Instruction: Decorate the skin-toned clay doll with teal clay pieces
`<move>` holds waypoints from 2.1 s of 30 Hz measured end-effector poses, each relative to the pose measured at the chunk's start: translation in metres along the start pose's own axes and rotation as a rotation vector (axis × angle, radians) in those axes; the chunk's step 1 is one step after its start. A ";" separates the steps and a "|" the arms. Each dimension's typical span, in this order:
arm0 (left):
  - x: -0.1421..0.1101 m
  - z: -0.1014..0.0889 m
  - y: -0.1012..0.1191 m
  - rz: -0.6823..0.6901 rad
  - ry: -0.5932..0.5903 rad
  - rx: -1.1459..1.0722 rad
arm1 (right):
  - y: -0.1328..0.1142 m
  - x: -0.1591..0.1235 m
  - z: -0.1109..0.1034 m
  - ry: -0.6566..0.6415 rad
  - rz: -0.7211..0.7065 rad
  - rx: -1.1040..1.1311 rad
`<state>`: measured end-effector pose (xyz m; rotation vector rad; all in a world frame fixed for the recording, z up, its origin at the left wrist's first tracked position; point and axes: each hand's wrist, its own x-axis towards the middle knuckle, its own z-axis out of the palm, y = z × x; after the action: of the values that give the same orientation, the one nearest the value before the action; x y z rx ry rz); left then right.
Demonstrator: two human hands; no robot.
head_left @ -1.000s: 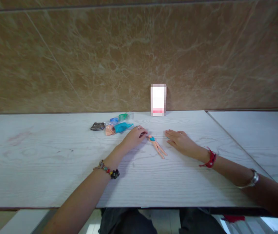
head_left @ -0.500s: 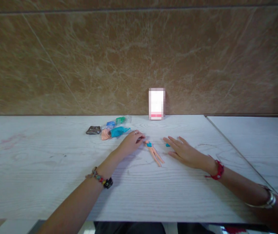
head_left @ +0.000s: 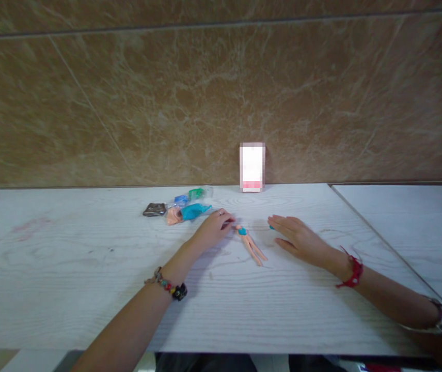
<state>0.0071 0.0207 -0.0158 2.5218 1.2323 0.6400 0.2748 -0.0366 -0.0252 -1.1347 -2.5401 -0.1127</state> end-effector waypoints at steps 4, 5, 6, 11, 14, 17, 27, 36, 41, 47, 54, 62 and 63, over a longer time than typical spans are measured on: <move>0.000 0.000 0.001 -0.001 0.003 -0.001 | 0.001 0.000 0.001 0.013 -0.057 0.005; 0.000 0.000 0.001 -0.001 0.004 -0.001 | 0.001 0.000 0.001 0.012 -0.058 0.006; 0.001 0.000 0.000 -0.001 0.005 -0.001 | 0.001 0.001 0.002 0.022 -0.051 0.008; 0.002 0.003 -0.002 0.014 0.009 0.003 | 0.005 0.004 0.005 0.114 0.019 0.027; 0.002 0.002 -0.001 0.013 0.015 0.004 | 0.007 0.008 0.004 0.115 0.080 0.081; 0.003 0.001 0.000 0.005 0.010 0.012 | 0.009 0.014 0.005 0.106 0.103 0.143; 0.003 0.000 -0.002 0.009 0.015 0.009 | 0.008 0.012 0.008 -0.026 0.082 0.012; 0.002 0.001 -0.002 0.005 0.029 0.000 | 0.003 0.001 0.000 -0.108 0.130 0.092; 0.002 0.001 -0.003 0.008 0.019 0.014 | 0.013 0.005 0.001 0.037 0.160 0.216; 0.002 0.001 -0.003 0.021 0.020 0.008 | 0.012 0.012 0.005 0.035 0.110 0.190; 0.003 0.000 -0.003 0.005 0.004 0.016 | 0.008 0.020 -0.008 -0.065 0.391 0.349; 0.004 -0.003 0.000 -0.013 0.002 -0.005 | 0.021 0.019 -0.003 0.074 0.419 0.147; 0.004 -0.002 0.000 -0.008 0.005 -0.012 | 0.023 0.018 -0.002 0.109 0.344 0.148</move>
<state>0.0080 0.0243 -0.0127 2.5064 1.2358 0.6498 0.2812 -0.0094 -0.0184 -1.4410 -2.1822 0.0966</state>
